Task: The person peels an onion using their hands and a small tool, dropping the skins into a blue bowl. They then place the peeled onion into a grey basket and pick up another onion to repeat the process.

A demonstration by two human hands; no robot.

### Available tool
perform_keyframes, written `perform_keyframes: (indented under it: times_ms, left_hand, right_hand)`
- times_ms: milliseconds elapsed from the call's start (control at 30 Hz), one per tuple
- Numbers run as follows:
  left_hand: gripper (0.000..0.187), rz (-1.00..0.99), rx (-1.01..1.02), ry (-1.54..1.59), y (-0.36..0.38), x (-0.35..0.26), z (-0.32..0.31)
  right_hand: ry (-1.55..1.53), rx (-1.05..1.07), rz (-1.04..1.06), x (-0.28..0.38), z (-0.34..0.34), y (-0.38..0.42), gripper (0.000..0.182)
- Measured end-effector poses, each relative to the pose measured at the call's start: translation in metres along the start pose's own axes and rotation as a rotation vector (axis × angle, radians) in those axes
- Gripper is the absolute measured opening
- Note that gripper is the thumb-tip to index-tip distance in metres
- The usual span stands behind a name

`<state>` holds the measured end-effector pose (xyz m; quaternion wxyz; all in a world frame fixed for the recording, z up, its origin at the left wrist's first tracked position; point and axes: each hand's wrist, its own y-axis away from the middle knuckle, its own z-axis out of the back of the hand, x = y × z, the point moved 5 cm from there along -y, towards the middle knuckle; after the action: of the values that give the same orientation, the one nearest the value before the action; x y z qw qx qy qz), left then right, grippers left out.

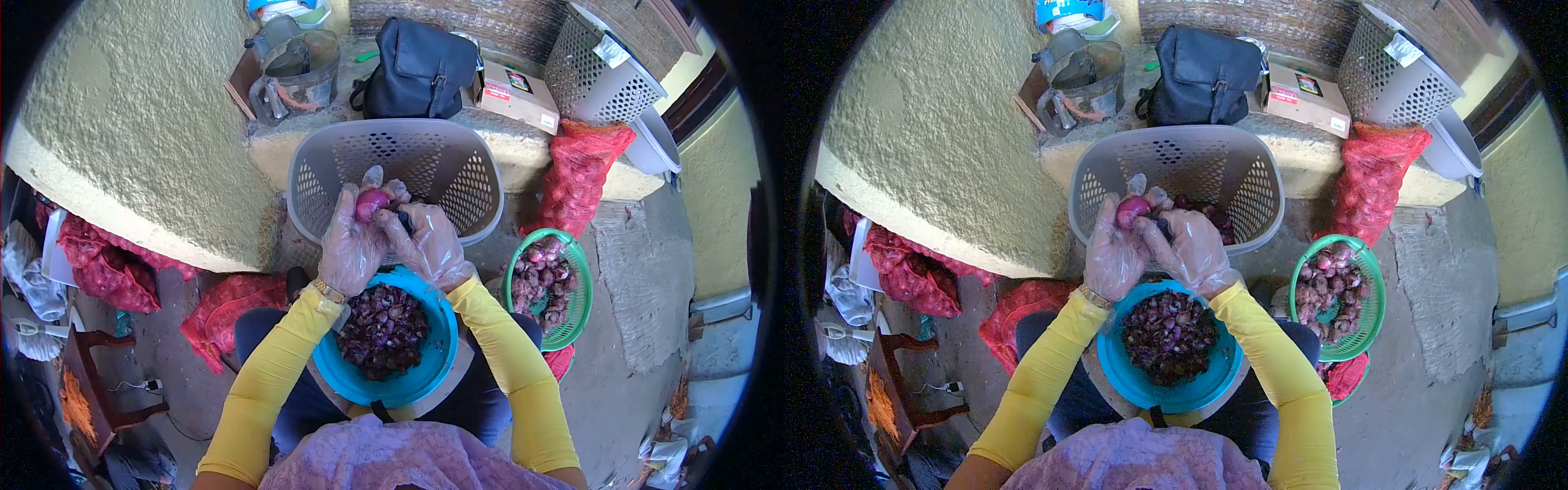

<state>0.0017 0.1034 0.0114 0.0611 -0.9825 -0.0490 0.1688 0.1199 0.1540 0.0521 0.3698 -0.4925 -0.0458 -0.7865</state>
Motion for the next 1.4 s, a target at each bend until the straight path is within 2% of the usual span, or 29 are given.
perform_keyframes:
  times_ms: [67, 133, 267, 333, 367, 433, 733, 867, 1100, 1400]
  left_hand:
    - [0.054, 0.027, -0.046, -0.010, 0.002, -0.002, -0.002]
    - [0.054, 0.053, -0.092, -0.019, 0.003, -0.001, 0.000]
    - [0.051, 0.029, -0.093, -0.045, 0.003, -0.005, -0.002]
    - [0.048, 0.038, -0.087, -0.016, 0.004, -0.006, -0.003]
    - [0.047, 0.034, -0.076, -0.018, 0.003, -0.006, -0.001]
    - [0.047, 0.031, -0.065, -0.020, 0.001, -0.006, -0.002]
    - [0.043, 0.046, -0.078, 0.075, 0.000, -0.001, 0.002]
    - [0.044, -0.023, -0.054, -0.032, -0.001, 0.000, -0.006]
    - [0.046, -0.059, -0.057, -0.169, 0.000, -0.002, -0.008]
    - [0.039, -0.002, -0.071, -0.062, 0.002, -0.004, -0.005]
  right_hand:
    - [0.018, 0.054, -0.036, 0.001, -0.001, 0.001, 0.035]
    - [0.191, 0.064, 0.164, 0.012, -0.002, 0.004, 0.032]
    - [0.227, 0.063, 0.255, 0.013, -0.003, 0.008, 0.030]
    - [0.176, -0.147, 0.234, 0.011, 0.004, 0.006, 0.036]
    - [0.177, -0.147, 0.234, 0.012, 0.006, 0.005, 0.036]
    - [0.156, -0.114, 0.089, 0.009, 0.011, 0.002, 0.038]
    - [0.094, -0.156, 0.105, -0.002, 0.000, 0.000, 0.038]
    - [0.124, -0.098, 0.085, 0.001, 0.002, 0.000, 0.037]
    - [-0.021, -0.038, 0.015, -0.003, -0.001, -0.001, 0.039]
    - [-0.046, -0.057, -0.011, -0.006, -0.004, -0.001, 0.040]
